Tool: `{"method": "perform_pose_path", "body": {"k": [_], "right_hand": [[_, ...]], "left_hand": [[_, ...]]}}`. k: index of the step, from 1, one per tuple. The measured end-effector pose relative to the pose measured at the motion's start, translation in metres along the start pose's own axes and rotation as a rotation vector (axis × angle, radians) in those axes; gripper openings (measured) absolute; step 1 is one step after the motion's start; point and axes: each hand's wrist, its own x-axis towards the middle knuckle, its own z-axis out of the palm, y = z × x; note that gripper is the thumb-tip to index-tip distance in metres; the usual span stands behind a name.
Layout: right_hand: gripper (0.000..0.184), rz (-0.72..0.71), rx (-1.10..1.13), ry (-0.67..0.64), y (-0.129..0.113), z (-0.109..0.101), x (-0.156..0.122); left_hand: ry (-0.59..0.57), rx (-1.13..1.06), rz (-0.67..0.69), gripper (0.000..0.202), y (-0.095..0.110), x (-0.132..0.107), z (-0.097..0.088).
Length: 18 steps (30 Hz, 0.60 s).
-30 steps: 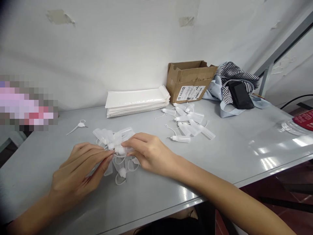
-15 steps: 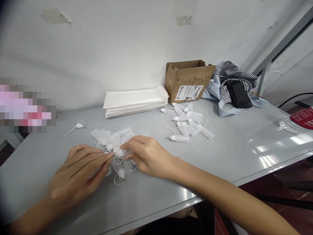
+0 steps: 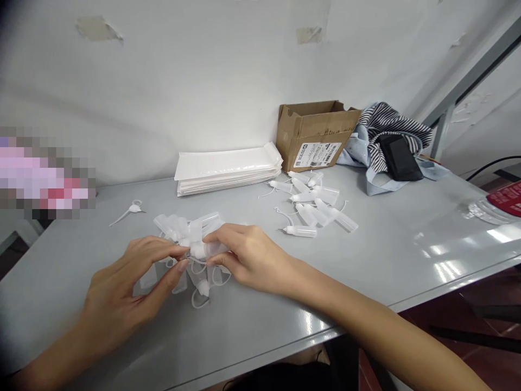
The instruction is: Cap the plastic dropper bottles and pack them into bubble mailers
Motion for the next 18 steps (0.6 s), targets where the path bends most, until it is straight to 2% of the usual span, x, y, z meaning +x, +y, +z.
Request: {"method": "perform_pose_path", "body": {"k": [4, 13, 18], "right_hand": [[0.018, 0.006, -0.009, -0.005, 0.0000, 0.0000, -0.0004], [0.018, 0.002, -0.004, -0.025, -0.0041, 0.0015, -0.0016], [0.018, -0.020, -0.014, -0.031, -0.0044, 0.0031, -0.0040]], "left_hand": [[0.015, 0.005, 0.023, 0.009, 0.0012, 0.0009, 0.0004], [0.044, 0.065, 0.121, 0.019, 0.0002, 0.0008, 0.0031], [0.066, 0.088, 0.184, 0.018, 0.0019, -0.0005, 0.0035]]}}
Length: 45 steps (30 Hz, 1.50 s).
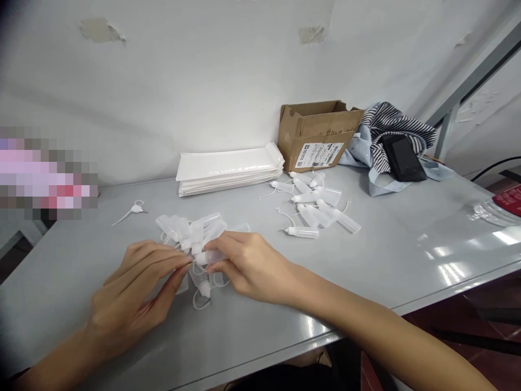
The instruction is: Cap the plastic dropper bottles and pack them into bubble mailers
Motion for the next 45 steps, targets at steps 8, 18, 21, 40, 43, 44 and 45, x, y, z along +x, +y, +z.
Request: {"method": "perform_pose_path", "body": {"k": [8, 18, 21, 40, 43, 44, 45], "right_hand": [[0.015, 0.061, 0.107, 0.008, -0.002, 0.000, 0.001], [0.019, 0.101, 0.151, 0.031, -0.005, -0.009, 0.004], [0.018, 0.088, 0.124, 0.018, -0.004, -0.008, 0.004], [0.024, 0.010, -0.088, -0.163, 0.000, -0.013, 0.005], [0.027, 0.078, -0.230, -0.187, 0.006, -0.025, 0.009], [0.027, 0.110, -0.275, -0.179, 0.009, -0.030, 0.009], [0.026, 0.147, -0.312, -0.171, 0.013, -0.036, 0.009]], "left_hand": [[0.014, 0.082, 0.019, 0.017, 0.002, -0.002, -0.001], [0.063, -0.007, -0.160, 0.016, 0.008, 0.005, -0.002], [0.089, -0.061, -0.143, 0.018, 0.006, 0.003, 0.000], [-0.010, -0.139, -0.256, 0.010, 0.006, 0.003, -0.001], [0.004, -0.076, -0.363, 0.010, 0.001, 0.004, -0.005], [0.028, -0.051, -0.391, 0.011, -0.001, 0.004, -0.006], [0.052, -0.025, -0.411, 0.011, -0.004, 0.005, -0.007]]}}
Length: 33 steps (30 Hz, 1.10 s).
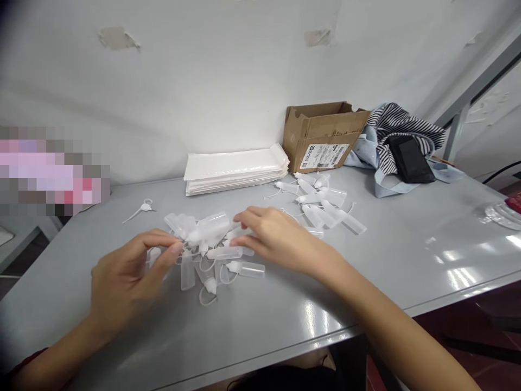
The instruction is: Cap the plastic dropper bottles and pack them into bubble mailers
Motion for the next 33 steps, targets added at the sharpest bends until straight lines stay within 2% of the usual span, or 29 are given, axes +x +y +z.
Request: {"method": "perform_pose_path", "body": {"k": [3, 6, 9, 13, 16, 20, 27, 30, 33], "right_hand": [[0.021, 0.148, -0.058, -0.014, 0.020, -0.012, -0.002], [0.016, 0.329, -0.107, -0.089, 0.039, -0.022, -0.006], [0.020, 0.482, -0.161, -0.168, 0.051, -0.030, -0.012], [0.035, 0.561, -0.190, -0.289, 0.056, -0.041, -0.018], [0.033, 0.611, -0.204, -0.342, 0.057, -0.046, -0.020], [0.017, 0.630, -0.221, -0.412, 0.055, -0.046, -0.018], [0.012, 0.568, -0.240, -0.427, 0.051, -0.042, -0.014], [0.014, 0.471, -0.136, -0.380, 0.042, -0.043, -0.012], [0.015, 0.317, 0.077, -0.257, 0.028, -0.042, -0.008]], "left_hand": [[0.062, 0.071, -0.041, 0.012, -0.007, 0.003, -0.001], [0.062, 0.135, -0.069, 0.011, -0.013, 0.004, 0.001], [0.032, 0.177, -0.007, 0.013, -0.017, 0.002, 0.004], [-0.022, 0.172, 0.063, 0.015, -0.018, -0.001, 0.007], [-0.037, 0.154, 0.072, 0.017, -0.016, -0.001, 0.006], [-0.084, 0.150, 0.092, 0.019, -0.016, 0.001, 0.004], [0.012, 0.203, 0.070, 0.021, -0.017, 0.001, 0.003], [0.032, 0.176, 0.098, 0.020, -0.015, 0.001, 0.002], [-0.009, 0.105, 0.157, 0.017, -0.009, 0.001, 0.002]]}}
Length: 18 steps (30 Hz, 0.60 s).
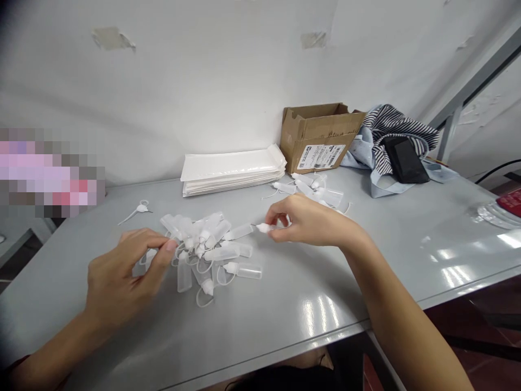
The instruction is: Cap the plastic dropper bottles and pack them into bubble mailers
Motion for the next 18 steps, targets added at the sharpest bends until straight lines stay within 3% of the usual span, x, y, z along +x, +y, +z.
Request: {"method": "perform_pose_path", "body": {"k": [3, 6, 11, 18], "right_hand": [[0.014, -0.186, 0.286, 0.040, -0.015, 0.007, -0.001], [0.014, -0.275, 0.570, 0.005, -0.024, 0.018, 0.000], [0.014, -0.267, 0.897, -0.063, -0.027, 0.036, 0.005], [0.009, -0.212, 1.008, -0.032, -0.028, 0.042, 0.009]], "left_hand": [[-0.058, -0.097, 0.054, 0.010, 0.006, -0.001, 0.000], [-0.118, -0.178, 0.087, 0.008, 0.011, -0.002, -0.001], [-0.213, -0.245, 0.107, 0.022, 0.015, -0.004, -0.003], [-0.130, -0.252, 0.083, 0.011, 0.015, -0.004, -0.001]]}}
